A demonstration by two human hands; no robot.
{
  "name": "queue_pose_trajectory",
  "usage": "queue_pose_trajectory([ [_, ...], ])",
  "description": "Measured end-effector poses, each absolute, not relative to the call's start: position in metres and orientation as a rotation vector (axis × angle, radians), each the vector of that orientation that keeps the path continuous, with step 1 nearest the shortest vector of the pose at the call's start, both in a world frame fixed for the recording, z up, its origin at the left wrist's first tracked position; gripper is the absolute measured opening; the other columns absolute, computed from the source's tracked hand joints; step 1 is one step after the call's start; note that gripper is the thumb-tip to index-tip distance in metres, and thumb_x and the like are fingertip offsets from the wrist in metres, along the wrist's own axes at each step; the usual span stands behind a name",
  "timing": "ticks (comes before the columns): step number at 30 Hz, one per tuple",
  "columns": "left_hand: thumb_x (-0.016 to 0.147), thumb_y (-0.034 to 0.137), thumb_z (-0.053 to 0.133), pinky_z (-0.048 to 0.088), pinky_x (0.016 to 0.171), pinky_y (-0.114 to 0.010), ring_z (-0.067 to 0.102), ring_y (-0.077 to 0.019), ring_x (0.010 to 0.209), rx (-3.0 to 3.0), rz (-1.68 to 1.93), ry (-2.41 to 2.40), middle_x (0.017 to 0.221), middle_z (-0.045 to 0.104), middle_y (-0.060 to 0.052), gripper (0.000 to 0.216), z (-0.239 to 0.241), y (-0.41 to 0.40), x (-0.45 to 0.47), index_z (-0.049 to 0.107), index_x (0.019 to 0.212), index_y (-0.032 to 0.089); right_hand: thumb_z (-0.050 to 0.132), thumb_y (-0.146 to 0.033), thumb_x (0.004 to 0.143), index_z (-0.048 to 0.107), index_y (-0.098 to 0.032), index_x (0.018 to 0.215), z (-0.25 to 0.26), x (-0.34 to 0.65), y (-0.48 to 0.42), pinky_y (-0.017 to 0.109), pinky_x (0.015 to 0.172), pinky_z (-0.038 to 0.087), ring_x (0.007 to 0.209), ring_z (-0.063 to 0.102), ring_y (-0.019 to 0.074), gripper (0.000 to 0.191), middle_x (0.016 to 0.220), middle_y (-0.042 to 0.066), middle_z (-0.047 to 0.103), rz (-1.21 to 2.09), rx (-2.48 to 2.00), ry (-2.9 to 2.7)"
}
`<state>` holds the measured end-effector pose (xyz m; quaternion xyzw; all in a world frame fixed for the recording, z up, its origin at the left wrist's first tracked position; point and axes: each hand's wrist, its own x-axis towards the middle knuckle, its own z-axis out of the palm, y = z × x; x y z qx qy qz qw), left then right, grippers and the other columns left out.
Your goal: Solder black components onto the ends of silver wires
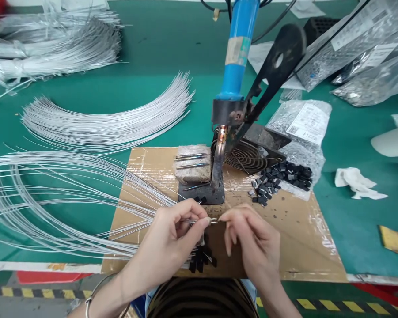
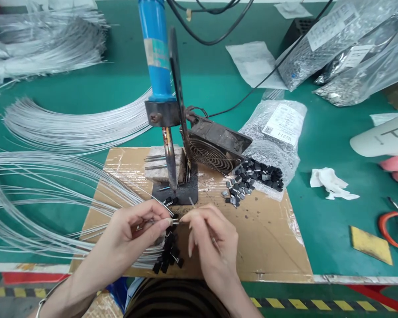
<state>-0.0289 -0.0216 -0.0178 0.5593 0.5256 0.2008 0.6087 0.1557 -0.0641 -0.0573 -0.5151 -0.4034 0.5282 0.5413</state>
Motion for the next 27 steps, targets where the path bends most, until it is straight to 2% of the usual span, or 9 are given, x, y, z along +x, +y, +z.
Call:
queue_pose_trajectory([
  [2, 0.098, 0.048, 0.063, 0.029, 0.051, -0.028, 0.041, -0.0143, 0.058, 1.260, 0.473, 1.242, 0.068, 0.055, 0.001, 0.028, -0.019, -0.022, -0.031, 0.067, 0.089, 0.022, 0.042, -0.053, 0.107, 0.080, -0.021, 0.103, -0.058, 0.160, -0.062, 0.027, 0.046, 0.051, 0.052, 0.060, 0.0140, 0.050, 0.078, 0.003, 0.063, 1.367, -1.079, -0.753],
  [4, 0.097, 0.049, 0.064, 0.028, 0.050, -0.028, 0.040, -0.0142, 0.056, 1.253, 0.479, 1.267, 0.067, 0.055, 0.001, 0.028, -0.019, -0.022, -0.032, 0.069, 0.089, 0.022, 0.030, -0.059, 0.108, 0.082, -0.020, 0.106, -0.058, 0.163, -0.062, 0.029, 0.046, 0.056, 0.057, 0.064, 0.0170, 0.065, 0.079, 0.006, 0.067, 1.457, -0.990, -0.646],
  [5, 0.096, 0.049, 0.065, 0.029, 0.050, -0.028, 0.042, -0.0144, 0.057, 1.255, 0.486, 1.274, 0.068, 0.057, 0.000, 0.028, -0.019, -0.022, -0.032, 0.069, 0.089, 0.022, 0.031, -0.057, 0.108, 0.082, -0.020, 0.103, -0.058, 0.163, -0.062, 0.028, 0.047, 0.057, 0.058, 0.065, 0.0164, 0.064, 0.078, 0.006, 0.067, 1.468, -1.007, -0.625],
  [8, 0.094, 0.048, 0.067, 0.032, 0.050, -0.027, 0.047, -0.0149, 0.058, 1.268, 0.512, 1.280, 0.071, 0.062, -0.002, 0.028, -0.017, -0.022, -0.031, 0.070, 0.087, 0.021, 0.053, -0.044, 0.106, 0.084, -0.021, 0.095, -0.056, 0.158, -0.065, 0.023, 0.048, 0.056, 0.057, 0.063, 0.0123, 0.039, 0.078, 0.004, 0.068, 1.402, -1.156, -0.659],
  [12, 0.097, 0.041, 0.065, 0.039, 0.053, -0.024, 0.053, -0.0144, 0.060, 1.290, 0.523, 1.299, 0.070, 0.065, -0.002, 0.025, -0.011, -0.022, -0.027, 0.071, 0.086, 0.019, 0.070, -0.033, 0.099, 0.085, -0.025, 0.102, -0.053, 0.147, -0.069, 0.020, 0.051, 0.056, 0.055, 0.064, 0.0090, 0.017, 0.078, 0.001, 0.070, 1.378, -1.220, -0.784],
  [16, 0.096, 0.035, 0.067, 0.045, 0.053, -0.023, 0.060, -0.0147, 0.061, 1.329, 0.562, 1.296, 0.071, 0.071, -0.004, 0.021, -0.008, -0.023, -0.025, 0.073, 0.086, 0.018, 0.074, -0.030, 0.096, 0.085, -0.029, 0.106, -0.051, 0.142, -0.070, 0.017, 0.051, 0.056, 0.053, 0.065, 0.0071, 0.015, 0.075, 0.000, 0.072, 1.472, -1.162, -0.748],
  [20, 0.096, 0.031, 0.066, 0.048, 0.055, -0.023, 0.065, -0.0157, 0.062, 1.398, 0.577, 1.316, 0.072, 0.074, -0.004, 0.016, -0.010, -0.026, -0.025, 0.073, 0.088, 0.019, 0.077, -0.031, 0.094, 0.086, -0.027, 0.101, -0.049, 0.140, -0.070, 0.015, 0.049, 0.055, 0.049, 0.064, 0.0059, 0.012, 0.073, 0.000, 0.074, 1.535, -1.120, -0.628],
  [23, 0.096, 0.028, 0.067, 0.047, 0.053, -0.022, 0.065, -0.0152, 0.061, 1.449, 0.611, 1.347, 0.072, 0.075, -0.002, 0.010, -0.013, -0.029, -0.026, 0.073, 0.093, 0.020, 0.079, -0.033, 0.092, 0.086, -0.024, 0.095, -0.048, 0.139, -0.068, 0.013, 0.046, 0.052, 0.046, 0.063, 0.0055, 0.011, 0.069, 0.000, 0.074, 1.584, -1.096, -0.547],
  [27, 0.097, 0.028, 0.066, 0.042, 0.049, -0.021, 0.060, -0.0130, 0.055, 1.513, 0.631, 1.354, 0.067, 0.071, -0.001, 0.013, -0.014, -0.031, -0.026, 0.070, 0.089, 0.020, 0.080, -0.034, 0.091, 0.085, -0.023, 0.094, -0.051, 0.139, -0.067, 0.012, 0.044, 0.050, 0.044, 0.063, 0.0046, 0.012, 0.070, -0.001, 0.074, 1.649, -1.055, -0.507],
])
